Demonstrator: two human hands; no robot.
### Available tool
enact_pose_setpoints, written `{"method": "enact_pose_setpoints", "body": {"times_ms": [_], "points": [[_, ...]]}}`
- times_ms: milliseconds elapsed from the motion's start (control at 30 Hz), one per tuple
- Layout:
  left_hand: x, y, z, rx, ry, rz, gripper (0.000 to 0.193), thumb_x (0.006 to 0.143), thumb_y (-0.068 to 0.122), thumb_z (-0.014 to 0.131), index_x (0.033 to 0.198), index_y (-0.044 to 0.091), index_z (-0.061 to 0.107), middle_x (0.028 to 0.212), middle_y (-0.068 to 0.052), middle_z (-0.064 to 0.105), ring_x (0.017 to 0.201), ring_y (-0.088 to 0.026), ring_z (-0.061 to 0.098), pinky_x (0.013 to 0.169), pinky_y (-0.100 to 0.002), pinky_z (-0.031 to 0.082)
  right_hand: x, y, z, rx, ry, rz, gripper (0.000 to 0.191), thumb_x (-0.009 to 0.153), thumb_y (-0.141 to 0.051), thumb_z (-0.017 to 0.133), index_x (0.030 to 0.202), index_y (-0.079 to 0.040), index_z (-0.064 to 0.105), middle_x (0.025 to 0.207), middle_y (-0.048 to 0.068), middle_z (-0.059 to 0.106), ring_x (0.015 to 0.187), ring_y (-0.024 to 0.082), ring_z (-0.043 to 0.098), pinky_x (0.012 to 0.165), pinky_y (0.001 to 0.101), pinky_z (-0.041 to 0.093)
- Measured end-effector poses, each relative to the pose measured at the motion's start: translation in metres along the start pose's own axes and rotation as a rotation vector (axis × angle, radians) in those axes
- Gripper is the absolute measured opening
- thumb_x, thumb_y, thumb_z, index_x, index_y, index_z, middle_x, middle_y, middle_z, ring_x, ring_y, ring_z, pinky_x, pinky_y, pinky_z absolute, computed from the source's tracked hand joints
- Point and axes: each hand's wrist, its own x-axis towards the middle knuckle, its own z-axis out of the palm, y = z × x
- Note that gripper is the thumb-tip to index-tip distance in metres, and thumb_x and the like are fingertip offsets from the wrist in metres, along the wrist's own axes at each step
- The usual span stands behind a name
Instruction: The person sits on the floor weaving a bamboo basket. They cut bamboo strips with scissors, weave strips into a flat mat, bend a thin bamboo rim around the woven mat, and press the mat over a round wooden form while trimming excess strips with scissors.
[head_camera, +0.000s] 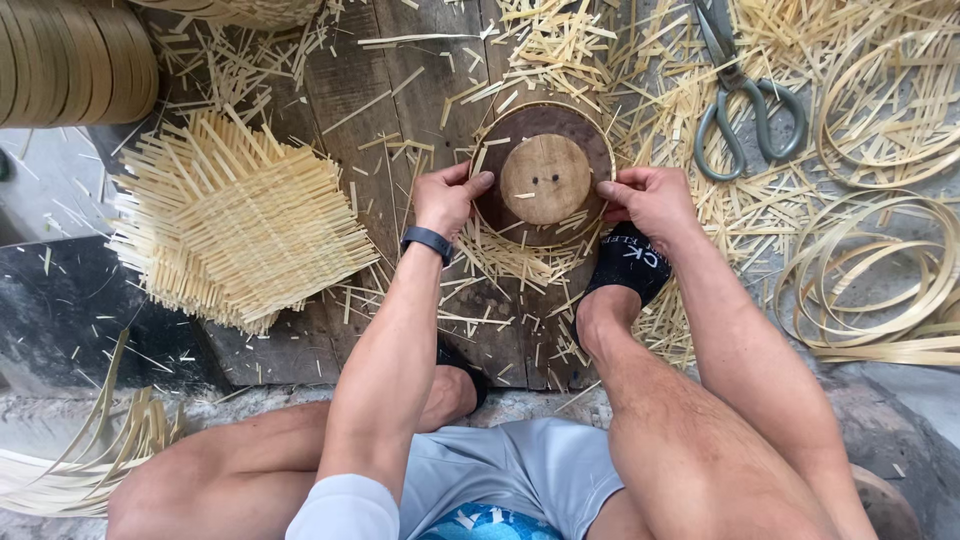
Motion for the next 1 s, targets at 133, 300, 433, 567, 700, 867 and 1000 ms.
{"method": "enact_pose_setpoints", "body": {"times_ms": [133, 300, 433, 567, 700, 867, 1000], "points": [[0.003, 0.005, 0.005, 0.028, 0.054, -0.090, 0.048, 0.077, 0.017, 0.088, 0.121, -0.001, 0.076, 0.107, -0.017, 0.080, 0.078, -0.018, 0.070, 0.071, -0.034, 0.054, 0.000, -0.005, 0.000, -0.023, 0.029, 0.010, 0.017, 0.089, -0.006, 0.078, 0.100, 0.005, 0.072, 0.086, 0.011, 0.074, 0.064, 0.017, 0.071, 0.056, 0.0301, 0.060], [-0.014, -0.005, 0.003, -0.332, -0.095, -0.062, 0.050, 0.087, 0.021, 0.082, 0.127, -0.002, 0.064, 0.115, -0.013, 0.075, 0.097, -0.015, 0.073, 0.083, -0.029, 0.057, -0.017, -0.009, 0.000, 0.335, -0.115, -0.064, 0.018, 0.097, -0.007, 0.072, 0.111, 0.004, 0.070, 0.096, 0.011, 0.075, 0.077, 0.016, 0.073, 0.066, 0.0278, 0.062], [-0.041, -0.029, 0.026, -0.798, -0.266, -0.277, 0.032, 0.093, 0.019, 0.070, 0.116, -0.003, 0.063, 0.104, -0.013, 0.075, 0.087, -0.022, 0.073, 0.071, -0.037, 0.063, -0.024, 0.003, 0.013, 0.281, -0.149, 0.081, 0.019, 0.094, -0.007, 0.069, 0.105, 0.008, 0.068, 0.093, 0.015, 0.075, 0.077, 0.023, 0.076, 0.066, 0.0348, 0.067], [-0.046, -0.040, 0.049, -0.696, -0.126, -0.253, 0.027, 0.095, 0.014, 0.069, 0.113, -0.006, 0.065, 0.101, -0.014, 0.075, 0.082, -0.024, 0.073, 0.068, -0.037, 0.063, -0.022, 0.013, 0.029, 0.188, -0.019, 0.026, 0.021, 0.097, -0.008, 0.070, 0.103, 0.012, 0.069, 0.090, 0.018, 0.074, 0.073, 0.026, 0.074, 0.063, 0.0364, 0.065], [-0.047, -0.027, 0.037, -0.544, -0.134, -0.222, 0.025, 0.097, 0.015, 0.069, 0.114, -0.003, 0.067, 0.100, -0.016, 0.074, 0.074, -0.026, 0.067, 0.062, -0.037, 0.058, -0.029, -0.002, 0.027, 0.132, -0.079, 0.055, 0.026, 0.097, -0.010, 0.071, 0.106, 0.014, 0.068, 0.094, 0.020, 0.073, 0.080, 0.028, 0.075, 0.065, 0.0356, 0.066], [-0.070, 0.032, -0.014, 0.258, 0.076, 0.809, 0.042, 0.090, 0.028, 0.075, 0.127, 0.008, 0.068, 0.125, -0.019, 0.072, 0.109, -0.033, 0.071, 0.097, -0.039, 0.056, -0.057, -0.043, 0.022, 0.074, -0.124, -0.275, 0.077, 0.091, -0.030, 0.077, 0.146, 0.005, 0.036, 0.128, 0.020, 0.061, 0.108, 0.023, 0.071, 0.076, 0.0351, 0.066], [-0.097, 0.065, 0.012, 0.265, 0.147, 1.224, 0.050, 0.098, 0.040, 0.064, 0.134, 0.005, 0.061, 0.134, -0.021, 0.065, 0.121, -0.040, 0.065, 0.107, -0.041, 0.050, -0.066, -0.064, 0.054, 0.212, -0.066, -0.228, 0.104, 0.070, -0.030, 0.086, 0.148, 0.007, 0.028, 0.124, 0.027, 0.058, 0.097, 0.032, 0.069, 0.074, 0.0406, 0.064]]}}
